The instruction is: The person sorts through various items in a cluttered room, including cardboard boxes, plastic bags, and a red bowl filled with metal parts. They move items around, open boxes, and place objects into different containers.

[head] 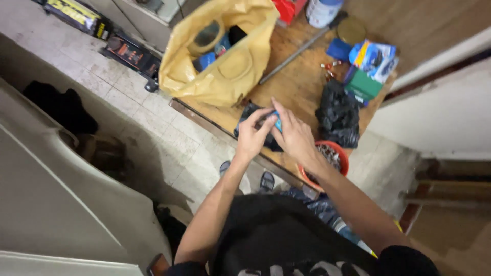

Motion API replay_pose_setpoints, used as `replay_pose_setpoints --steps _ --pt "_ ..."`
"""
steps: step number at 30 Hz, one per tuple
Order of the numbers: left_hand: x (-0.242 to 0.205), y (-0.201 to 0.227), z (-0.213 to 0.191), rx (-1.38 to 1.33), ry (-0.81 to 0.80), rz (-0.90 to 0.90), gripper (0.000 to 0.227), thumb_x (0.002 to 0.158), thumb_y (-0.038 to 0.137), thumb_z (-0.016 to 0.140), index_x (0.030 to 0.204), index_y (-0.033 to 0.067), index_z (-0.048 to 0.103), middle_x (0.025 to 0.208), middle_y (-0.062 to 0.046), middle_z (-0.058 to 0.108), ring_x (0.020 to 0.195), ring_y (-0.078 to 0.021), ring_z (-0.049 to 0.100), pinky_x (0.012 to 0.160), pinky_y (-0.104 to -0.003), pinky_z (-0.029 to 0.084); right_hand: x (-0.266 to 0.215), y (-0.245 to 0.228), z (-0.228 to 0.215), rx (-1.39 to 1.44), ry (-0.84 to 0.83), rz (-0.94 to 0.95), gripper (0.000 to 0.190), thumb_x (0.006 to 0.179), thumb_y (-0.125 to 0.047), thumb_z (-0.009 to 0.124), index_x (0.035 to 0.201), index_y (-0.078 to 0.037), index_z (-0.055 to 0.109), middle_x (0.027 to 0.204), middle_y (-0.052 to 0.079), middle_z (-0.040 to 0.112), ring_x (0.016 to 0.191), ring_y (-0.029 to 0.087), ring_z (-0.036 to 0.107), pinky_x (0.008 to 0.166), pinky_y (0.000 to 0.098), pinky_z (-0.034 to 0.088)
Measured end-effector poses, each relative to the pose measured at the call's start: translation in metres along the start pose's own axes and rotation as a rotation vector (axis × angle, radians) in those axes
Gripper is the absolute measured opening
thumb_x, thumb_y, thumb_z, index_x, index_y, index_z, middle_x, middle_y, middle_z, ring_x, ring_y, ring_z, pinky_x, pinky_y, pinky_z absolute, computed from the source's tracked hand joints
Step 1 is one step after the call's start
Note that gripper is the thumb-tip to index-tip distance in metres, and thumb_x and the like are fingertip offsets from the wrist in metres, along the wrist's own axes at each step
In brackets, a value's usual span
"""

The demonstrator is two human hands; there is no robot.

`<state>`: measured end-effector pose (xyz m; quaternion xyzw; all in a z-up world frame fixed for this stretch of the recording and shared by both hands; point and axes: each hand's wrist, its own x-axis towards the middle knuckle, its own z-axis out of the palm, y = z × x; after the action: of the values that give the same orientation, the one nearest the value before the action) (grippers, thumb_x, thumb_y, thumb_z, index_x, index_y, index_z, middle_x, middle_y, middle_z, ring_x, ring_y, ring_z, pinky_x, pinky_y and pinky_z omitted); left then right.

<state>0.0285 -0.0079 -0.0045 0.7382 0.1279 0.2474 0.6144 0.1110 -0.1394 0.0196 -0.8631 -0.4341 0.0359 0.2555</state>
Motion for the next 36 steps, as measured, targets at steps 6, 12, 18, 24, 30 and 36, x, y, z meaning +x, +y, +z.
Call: replay_pose_setpoints --steps 6,12,18,24,30,36 --pt "0.005 -0.060 -0.022 -0.432 0.218 -0.186 0.026 0.093 0.010 0.077 0.117 0.0044 0.068 0.117 -0.017 0.074 0.099 -0.0159 0.072 0.089 -0.033 0.059 0.032 -0.022 0.032 -0.236 -0.051 -0.088 0.073 0.092 -0.041 0.064 0.156 -0.024 0.034 0.117 0.009 0.064 0.107 0.034 0.069 0.077 0.0514 0.062" --pt "0.006 -0.067 -0.117 -0.364 0.418 -0.182 0.023 0.099 0.012 0.067 0.121 0.0052 0.065 0.108 -0.016 0.076 0.094 -0.0144 0.068 0.081 -0.030 0.060 0.083 -0.096 0.057 0.075 -0.184 -0.258 0.084 0.086 -0.033 0.068 0.159 -0.015 0.029 0.133 0.019 0.056 0.121 0.044 0.060 0.089 0.0583 0.057" --pt "0.018 -0.059 -0.216 -0.412 0.502 -0.213 0.025 0.105 0.017 0.060 0.126 0.0055 0.065 0.103 -0.008 0.073 0.089 -0.0101 0.066 0.078 -0.025 0.061 0.129 -0.182 0.086 -0.011 -0.211 -0.306 0.082 0.089 -0.039 0.068 0.160 -0.023 0.031 0.143 0.013 0.056 0.113 0.044 0.066 0.092 0.0610 0.055" --pt "0.054 -0.106 -0.277 -0.424 0.562 -0.285 0.017 0.104 0.020 0.063 0.115 0.0076 0.066 0.079 -0.003 0.065 0.066 -0.0071 0.064 0.058 -0.019 0.058 0.169 -0.233 0.122 -0.098 -0.176 -0.077 0.073 0.092 -0.049 0.064 0.157 -0.039 0.032 0.135 0.001 0.057 0.104 0.040 0.071 0.089 0.0564 0.058" --pt "0.097 -0.132 -0.298 -0.479 0.570 -0.355 0.015 0.104 0.023 0.063 0.108 0.0081 0.063 0.077 -0.001 0.058 0.066 -0.0065 0.057 0.055 -0.018 0.053 0.215 -0.242 0.147 -0.104 -0.211 0.075 0.071 0.091 -0.053 0.063 0.155 -0.045 0.032 0.135 0.000 0.057 0.099 0.043 0.072 0.090 0.0555 0.058" --pt "0.159 -0.189 -0.342 -0.552 0.500 -0.450 0.016 0.104 0.023 0.064 0.105 0.0078 0.058 0.078 -0.002 0.058 0.063 -0.0097 0.065 0.053 -0.021 0.058 0.290 -0.248 0.184 -0.056 -0.291 0.163 0.070 0.089 -0.047 0.064 0.151 -0.044 0.031 0.129 0.005 0.061 0.106 0.043 0.072 0.094 0.0552 0.057"
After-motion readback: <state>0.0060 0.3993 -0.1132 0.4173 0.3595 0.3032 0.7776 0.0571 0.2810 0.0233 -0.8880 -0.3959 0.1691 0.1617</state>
